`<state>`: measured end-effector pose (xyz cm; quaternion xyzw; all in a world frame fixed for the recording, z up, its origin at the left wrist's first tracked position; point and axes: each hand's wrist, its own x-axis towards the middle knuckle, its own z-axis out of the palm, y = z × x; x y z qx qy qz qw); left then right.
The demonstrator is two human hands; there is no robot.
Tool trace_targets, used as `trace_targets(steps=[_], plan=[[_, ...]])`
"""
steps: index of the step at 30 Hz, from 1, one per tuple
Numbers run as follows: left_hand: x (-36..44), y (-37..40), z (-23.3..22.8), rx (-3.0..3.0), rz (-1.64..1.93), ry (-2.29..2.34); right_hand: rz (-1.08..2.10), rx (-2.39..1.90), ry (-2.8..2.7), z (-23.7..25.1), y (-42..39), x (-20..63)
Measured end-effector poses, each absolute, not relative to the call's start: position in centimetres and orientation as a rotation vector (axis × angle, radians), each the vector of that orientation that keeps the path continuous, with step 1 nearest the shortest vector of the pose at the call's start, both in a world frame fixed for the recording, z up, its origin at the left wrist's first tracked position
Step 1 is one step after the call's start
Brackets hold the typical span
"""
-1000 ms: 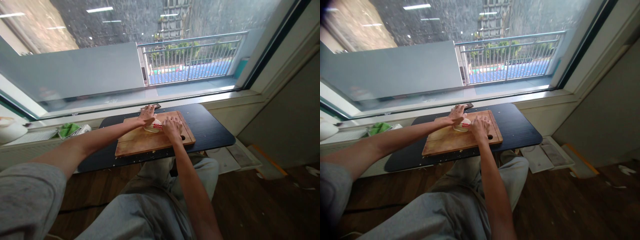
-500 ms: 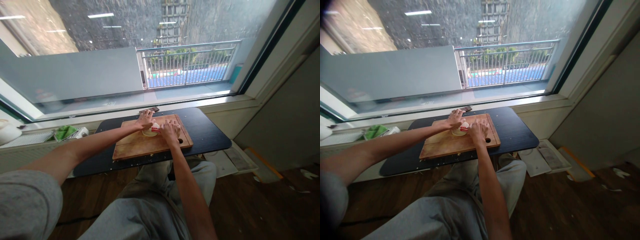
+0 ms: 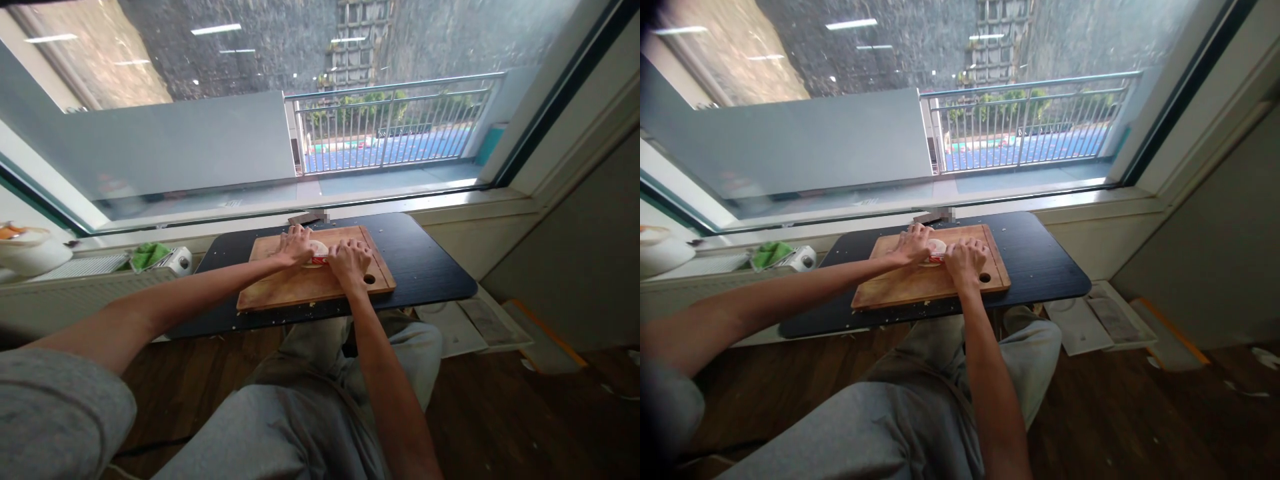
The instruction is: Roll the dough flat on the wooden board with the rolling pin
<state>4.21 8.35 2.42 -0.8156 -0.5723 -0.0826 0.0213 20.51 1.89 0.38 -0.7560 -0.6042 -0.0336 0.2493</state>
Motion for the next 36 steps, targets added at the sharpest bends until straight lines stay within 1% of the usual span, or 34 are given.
trace_targets(steps=[6,11,17,21,26,36], plan=[[4.6,12.5,2.4,-2.582,-0.391,-1.669,-0.091,-2.067,-1.631,0.5,1.7,20.4],[5.4,15.6,2.1,-2.644,-0.620,-1.478,-0.079,-2.069,-1.633,0.9,1.6,20.3],[5.4,17.5,1.8,-2.720,-0.883,-1.281,-0.054,-2.072,-1.594,1.1,1.8,20.3],[5.6,18.1,1.9,-2.692,-0.986,-1.247,-0.075,-2.057,-1.550,1.1,1.6,20.5],[6.2,18.7,2.4,-2.699,-0.981,-1.267,-0.083,-2.059,-1.532,1.2,1.3,20.5],[5.4,18.3,1.2,-2.733,-0.746,-1.385,-0.090,-2.039,-1.540,1.1,1.4,20.9]])
